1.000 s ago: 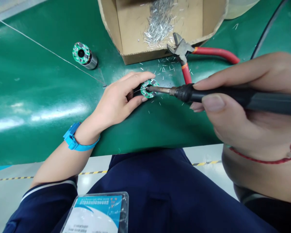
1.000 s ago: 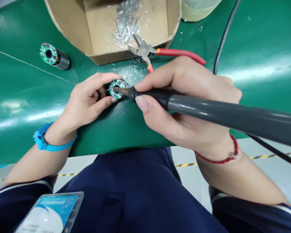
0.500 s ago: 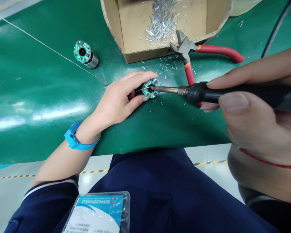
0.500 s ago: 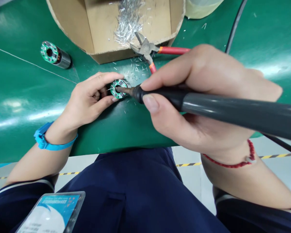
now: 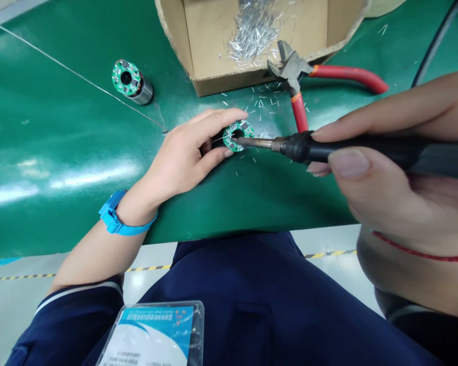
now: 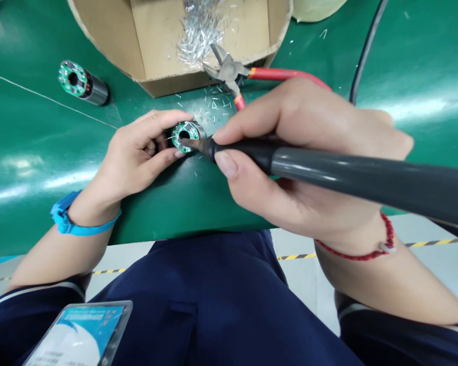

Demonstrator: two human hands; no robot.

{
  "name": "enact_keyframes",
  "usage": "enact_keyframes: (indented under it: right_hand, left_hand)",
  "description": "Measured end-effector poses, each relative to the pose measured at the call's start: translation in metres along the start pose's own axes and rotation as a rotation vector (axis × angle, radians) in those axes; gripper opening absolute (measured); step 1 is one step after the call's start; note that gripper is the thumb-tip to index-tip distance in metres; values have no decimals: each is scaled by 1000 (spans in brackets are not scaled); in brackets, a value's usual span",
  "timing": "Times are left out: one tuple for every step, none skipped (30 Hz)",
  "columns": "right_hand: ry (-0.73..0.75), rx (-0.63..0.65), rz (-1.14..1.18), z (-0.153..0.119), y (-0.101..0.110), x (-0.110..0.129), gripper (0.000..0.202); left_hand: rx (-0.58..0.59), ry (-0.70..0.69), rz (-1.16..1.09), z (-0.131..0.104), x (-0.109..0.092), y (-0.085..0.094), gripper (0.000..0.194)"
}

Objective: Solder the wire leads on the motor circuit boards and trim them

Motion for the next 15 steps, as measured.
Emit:
enact_keyframes:
  right_hand:
    - [-1, 6, -3, 0, 0, 0, 20]
    - [2, 8, -2, 0, 1, 1, 21]
    - [2, 7, -2, 0, 1, 2, 21]
    - [-13, 12, -8, 1, 1, 2, 22]
    - [-21, 23, -16, 2, 1, 2, 23]
    - [-30, 27, -23, 2, 1, 2, 24]
    - [-42, 34, -25, 3, 0, 2, 24]
    - [-46, 40, -23, 3, 0, 1, 23]
    - [-43, 55, -19, 3, -1, 0, 21]
    - [-30, 61, -11, 3, -2, -1, 20]
    - [-3, 48, -6, 2, -1, -2, 19]
    - [30, 27, -6, 1, 1, -3, 19]
    - [79, -4, -4, -1, 3, -4, 20]
    - [134, -43, 6, -3, 6, -3, 21]
    - [183, -76, 14, -6, 9, -3, 23]
  left_hand:
    - [8, 15, 6, 0, 0, 0, 45]
    - [15, 23, 11, 0, 0, -1, 45]
    - [20, 26, 15, 0, 0, -1, 45]
    - [19, 27, 17, -1, 0, -1, 45]
    - [20, 28, 20, -1, 0, 0, 45]
    - [18, 26, 22, -1, 0, 0, 44]
    - [16, 22, 24, -1, 0, 0, 45]
    - [16, 18, 25, -1, 0, 0, 44]
    - [17, 13, 28, -1, 1, -1, 44]
    - [18, 8, 33, -1, 1, -1, 43]
    - [5, -7, 38, -1, 0, -1, 42]
    - [-21, -27, 45, -1, -1, -1, 41]
    - [-52, -43, 55, -1, -3, 0, 40]
    - [-89, -52, 69, -1, -5, 1, 38]
    - [-122, -48, 81, -1, -6, 1, 37]
Point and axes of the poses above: each hand's wrist, its own z-axis towards the middle knuckle, its own y-axis out of the back of the hand, x = y × z, the point moved 7 cm from there along z, towards the middle knuckle, and after that the axes turned 2 degrees about -x, right-handed, at the moved point
